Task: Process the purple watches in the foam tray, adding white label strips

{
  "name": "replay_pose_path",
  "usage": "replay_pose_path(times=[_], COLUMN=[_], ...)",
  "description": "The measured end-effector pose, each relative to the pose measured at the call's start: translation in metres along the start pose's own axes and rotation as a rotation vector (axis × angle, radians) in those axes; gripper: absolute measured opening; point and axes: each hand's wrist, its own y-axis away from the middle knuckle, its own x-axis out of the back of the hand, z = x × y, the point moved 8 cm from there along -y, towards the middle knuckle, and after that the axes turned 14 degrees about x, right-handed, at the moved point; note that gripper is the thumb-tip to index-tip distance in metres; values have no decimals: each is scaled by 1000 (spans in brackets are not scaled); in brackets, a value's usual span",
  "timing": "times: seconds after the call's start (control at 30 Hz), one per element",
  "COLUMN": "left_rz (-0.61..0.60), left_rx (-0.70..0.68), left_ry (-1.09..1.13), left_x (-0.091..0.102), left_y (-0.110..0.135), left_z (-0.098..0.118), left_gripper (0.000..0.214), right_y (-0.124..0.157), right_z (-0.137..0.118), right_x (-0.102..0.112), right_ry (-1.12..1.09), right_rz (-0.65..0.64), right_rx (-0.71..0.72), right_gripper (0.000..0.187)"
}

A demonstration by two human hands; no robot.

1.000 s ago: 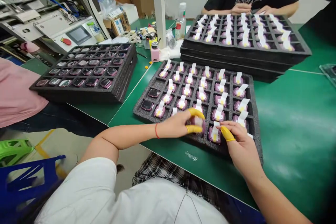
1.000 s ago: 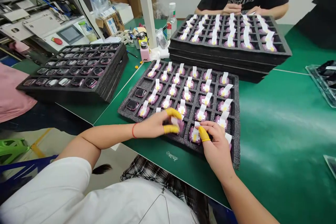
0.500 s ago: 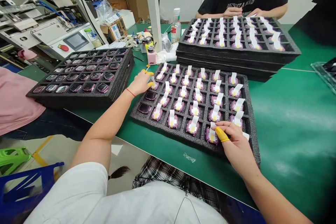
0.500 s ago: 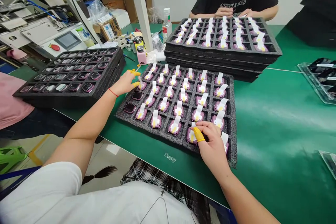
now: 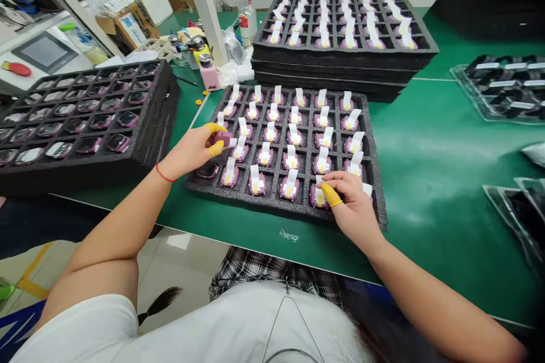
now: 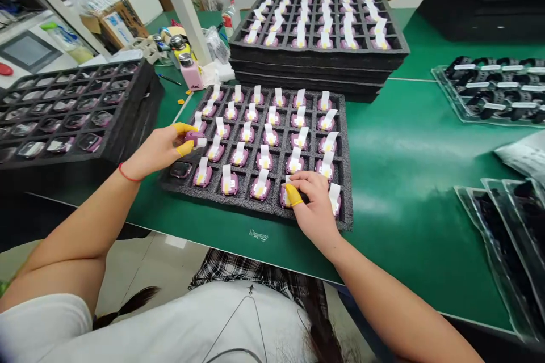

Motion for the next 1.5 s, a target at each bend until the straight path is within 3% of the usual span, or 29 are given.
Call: replay_pose_path(times=[0.07, 0.13, 0.27, 0.37, 0.5, 0.73, 0.83, 0.93, 1.13, 1.33, 1.5], left_rz=[-147, -363, -660, -716, -712, -614, -669, -726, -664, -605, -527], left_rx=[-40, -83, -162, -138, -118, -203, -176, -142, -107, -121, -218], left_ry=[466, 737, 796, 771, 792, 740, 802, 850, 914, 940, 838], left_x=[-22, -57, -112, -128, -132, -128, -128, -130, -128, -124, -121], left_y=[16, 35, 68, 73, 70, 72, 72, 72, 69, 67, 70], left_z=[28, 63, 119, 128, 122, 119, 120, 121, 121, 119, 120], left_gripper=[40, 39, 28, 28, 29, 37, 33, 36, 11, 14, 9], right_y=[-2, -2, -3, -3, -2, 2, -1, -2, -2, -5, -4], right_z=[-14, -25, -28, -24, -26, -20, -30, -43, -59, -61, -55], right_x=[-4, -10, -16, -12, -15, -18, -10, -6, -7, -7, -12], right_ry=[-34, -91, -148, -167, -207, -287, -210, -109, 75, 60, 101], right_rz=[-32, -88, -136, -97, -133, -103, -38, -17, -106, -206, -284], right_rx=[102, 170, 152, 105, 105, -43, 110, 312, 574, 566, 483], right_gripper=[12, 15, 26, 20, 20, 26, 11, 14, 17, 7, 15])
